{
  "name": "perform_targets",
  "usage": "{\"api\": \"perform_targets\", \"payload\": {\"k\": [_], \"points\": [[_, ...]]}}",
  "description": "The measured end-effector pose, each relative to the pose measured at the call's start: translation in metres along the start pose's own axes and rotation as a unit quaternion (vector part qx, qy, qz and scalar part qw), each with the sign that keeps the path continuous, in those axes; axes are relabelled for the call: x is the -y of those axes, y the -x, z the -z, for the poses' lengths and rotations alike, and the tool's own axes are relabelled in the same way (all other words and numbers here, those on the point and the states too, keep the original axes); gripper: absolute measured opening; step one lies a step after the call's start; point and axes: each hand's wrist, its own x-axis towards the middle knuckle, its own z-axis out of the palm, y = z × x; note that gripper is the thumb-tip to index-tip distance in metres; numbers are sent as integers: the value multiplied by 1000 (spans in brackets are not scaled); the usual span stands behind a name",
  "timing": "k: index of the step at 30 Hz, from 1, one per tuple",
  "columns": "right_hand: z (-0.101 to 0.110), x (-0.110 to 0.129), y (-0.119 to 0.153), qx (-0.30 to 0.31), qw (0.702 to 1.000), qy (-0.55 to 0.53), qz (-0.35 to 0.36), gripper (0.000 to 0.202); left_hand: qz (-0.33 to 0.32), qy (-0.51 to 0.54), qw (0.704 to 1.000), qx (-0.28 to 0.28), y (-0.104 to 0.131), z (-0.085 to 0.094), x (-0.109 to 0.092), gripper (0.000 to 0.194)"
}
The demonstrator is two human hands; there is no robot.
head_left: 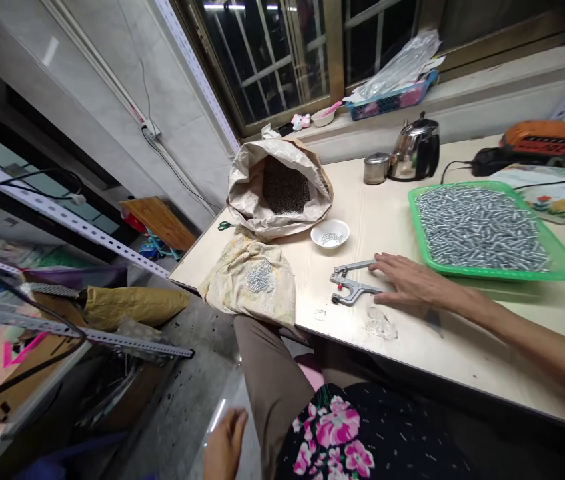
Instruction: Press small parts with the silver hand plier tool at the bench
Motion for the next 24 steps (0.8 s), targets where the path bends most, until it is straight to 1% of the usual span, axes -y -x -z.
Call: {"api": "perform_targets", "payload": {"k": [1,3,4,5,7,9,11,14,17,20,24], "points": [[-3,0,1,-2,1000,1,-5,67,-19,22,1000,-9,-23,1,-5,21],[-9,0,4,-8,1000,1,-11,65,-84,71,992,-53,-68,7,-23,24],[-12,0,6,-13,1000,1,-13,63,-125,90,984,-91,-88,9,-36,26],[-14,1,7,-20,1000,2,-14,61,-158,101,976,-107,-108,11,-49,26],[-18,4,10,-34,999,4,-16,58,-206,102,966,-119,-141,9,-76,24],[-20,7,13,-45,999,6,-16,54,-221,78,965,-116,-170,1,-97,22],[-21,10,14,-52,998,2,-21,52,-199,33,974,-107,-192,-8,-111,20],[-23,12,15,-62,998,-5,-33,51,-144,-51,984,-93,-215,-17,-124,21],[-25,12,15,-67,997,-13,-35,51,-100,-117,985,-72,-226,-18,-136,25],[-24,13,15,-66,997,-21,-34,49,-85,-170,981,-42,-232,-18,-146,29],[-18,16,16,-62,997,-26,-38,47,-83,-224,971,-21,-241,-19,-152,29]]}}
